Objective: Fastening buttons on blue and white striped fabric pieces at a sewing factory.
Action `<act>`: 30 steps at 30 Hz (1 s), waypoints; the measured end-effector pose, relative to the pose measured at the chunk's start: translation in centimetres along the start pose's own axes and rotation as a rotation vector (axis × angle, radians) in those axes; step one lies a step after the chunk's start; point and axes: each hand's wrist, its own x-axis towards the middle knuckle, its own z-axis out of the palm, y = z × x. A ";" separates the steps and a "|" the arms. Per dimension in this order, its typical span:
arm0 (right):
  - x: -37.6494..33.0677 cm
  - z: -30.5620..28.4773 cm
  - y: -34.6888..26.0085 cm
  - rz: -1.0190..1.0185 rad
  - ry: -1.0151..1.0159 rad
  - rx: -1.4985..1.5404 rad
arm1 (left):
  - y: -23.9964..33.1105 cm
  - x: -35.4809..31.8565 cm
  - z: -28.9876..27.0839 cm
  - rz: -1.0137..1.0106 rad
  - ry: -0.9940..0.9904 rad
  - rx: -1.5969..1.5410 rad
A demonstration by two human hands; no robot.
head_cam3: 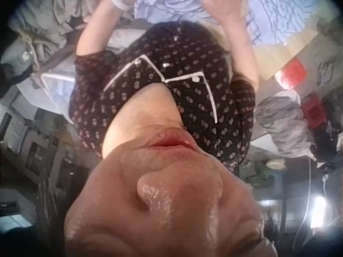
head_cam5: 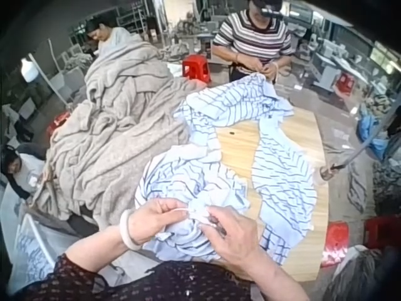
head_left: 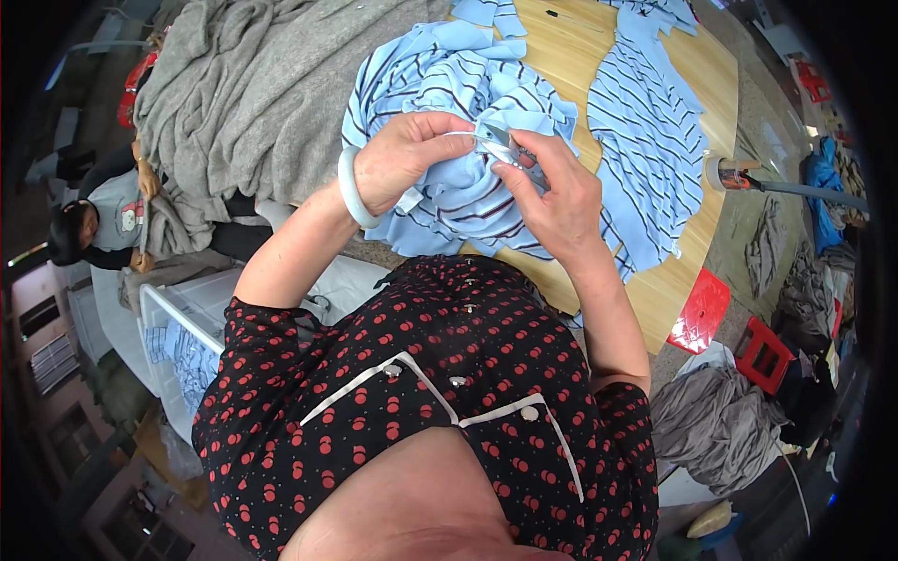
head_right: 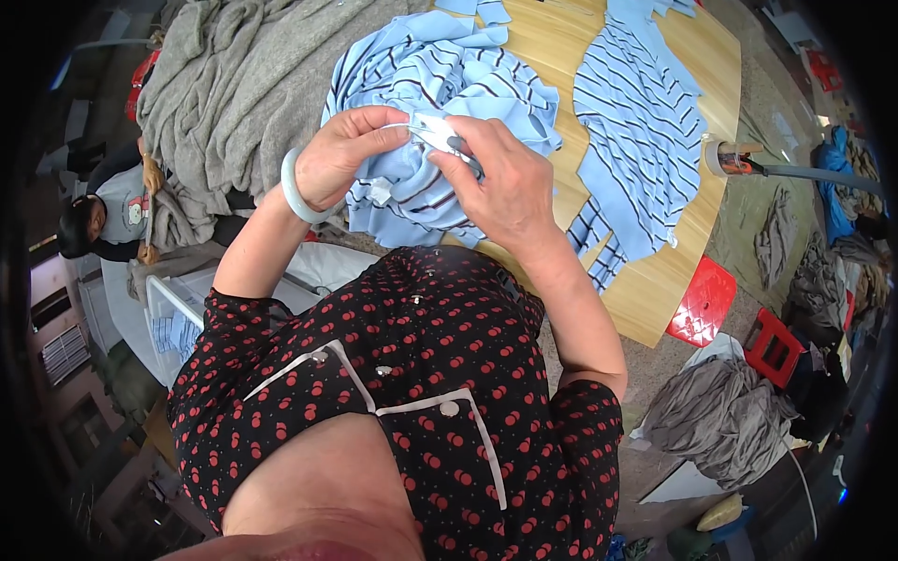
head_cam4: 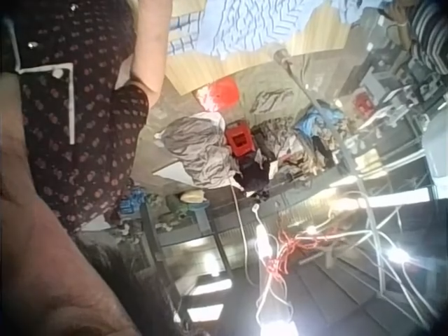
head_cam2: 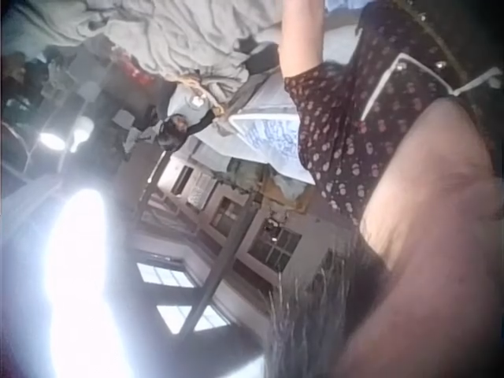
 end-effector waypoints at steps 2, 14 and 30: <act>-0.1 0.0 0.1 -0.005 -0.003 -0.047 | 0.0 0.0 0.1 -0.003 -0.003 0.005; -0.5 0.3 0.8 -0.031 0.021 -0.024 | -0.4 0.0 -0.3 -0.016 -0.017 -0.045; -0.2 1.3 12.2 0.341 -0.107 -0.229 | -3.1 -6.7 -8.2 0.664 0.565 1.535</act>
